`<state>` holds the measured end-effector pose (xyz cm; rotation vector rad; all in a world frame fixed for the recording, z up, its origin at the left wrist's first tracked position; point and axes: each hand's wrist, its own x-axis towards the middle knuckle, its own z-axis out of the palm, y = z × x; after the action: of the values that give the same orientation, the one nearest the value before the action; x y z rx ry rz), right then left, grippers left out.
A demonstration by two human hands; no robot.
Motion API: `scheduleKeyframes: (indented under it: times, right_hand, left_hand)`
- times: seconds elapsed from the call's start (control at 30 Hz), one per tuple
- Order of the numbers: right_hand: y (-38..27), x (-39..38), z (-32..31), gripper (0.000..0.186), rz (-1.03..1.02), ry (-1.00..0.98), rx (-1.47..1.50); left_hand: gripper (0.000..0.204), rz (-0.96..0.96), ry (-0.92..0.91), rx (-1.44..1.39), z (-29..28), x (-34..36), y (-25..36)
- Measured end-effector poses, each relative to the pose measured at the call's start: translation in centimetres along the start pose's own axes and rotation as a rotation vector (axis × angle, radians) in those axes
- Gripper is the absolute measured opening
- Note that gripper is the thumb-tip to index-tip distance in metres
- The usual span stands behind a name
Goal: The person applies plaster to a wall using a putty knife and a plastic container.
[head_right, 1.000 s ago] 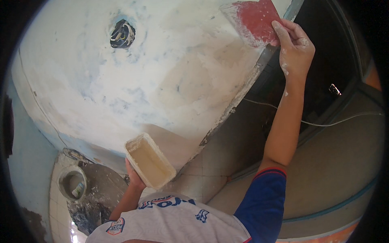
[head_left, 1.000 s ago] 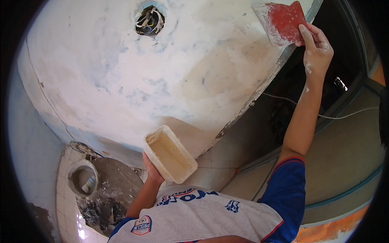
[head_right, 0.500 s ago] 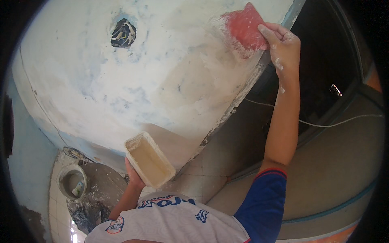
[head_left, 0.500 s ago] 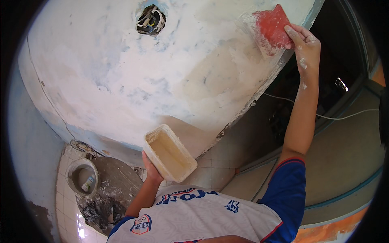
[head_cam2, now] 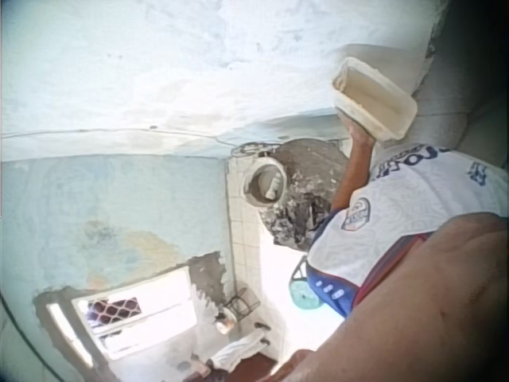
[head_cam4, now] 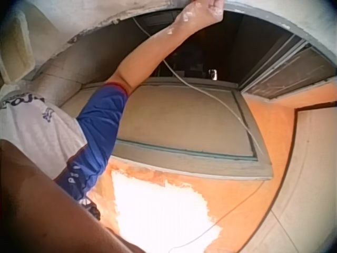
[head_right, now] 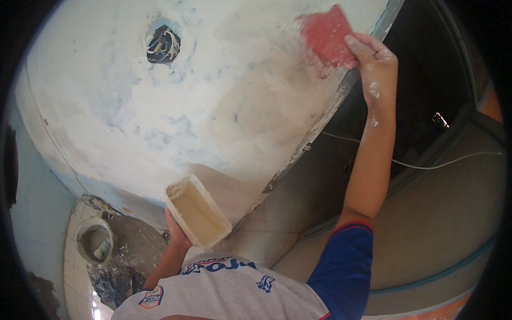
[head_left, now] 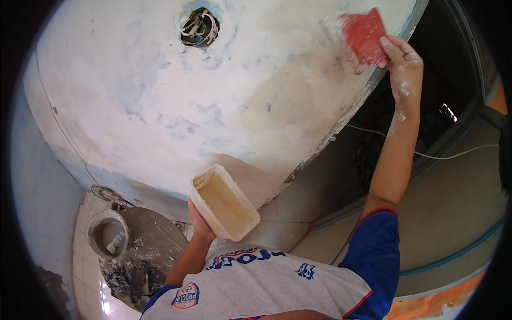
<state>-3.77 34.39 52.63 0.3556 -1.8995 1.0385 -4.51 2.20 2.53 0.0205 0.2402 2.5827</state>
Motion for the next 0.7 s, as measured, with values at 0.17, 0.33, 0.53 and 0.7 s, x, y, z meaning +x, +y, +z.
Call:
scheduleKeyframes:
  times: [0.17,0.33,0.53,0.7]
  right_hand:
    - [0.3,0.4,-0.1,0.023,-0.083,0.114,0.007]
    - [0.3,-0.7,0.3,0.023,-0.104,-0.02,-0.1]
    - [-0.8,0.5,0.8,0.021,-0.243,0.161,-0.097]
    - [-0.7,0.2,0.7,0.023,-0.103,-0.045,-0.218]
  left_hand:
    - [0.081,0.011,0.004,0.018,-0.1,0.0,0.1]
    - [0.081,0.019,0.007,0.03,-0.9,0.2,0.3]
    - [0.082,0.007,0.004,0.016,-0.7,0.3,0.1]
    - [0.082,-0.004,0.009,-0.001,-0.4,0.2,0.0]
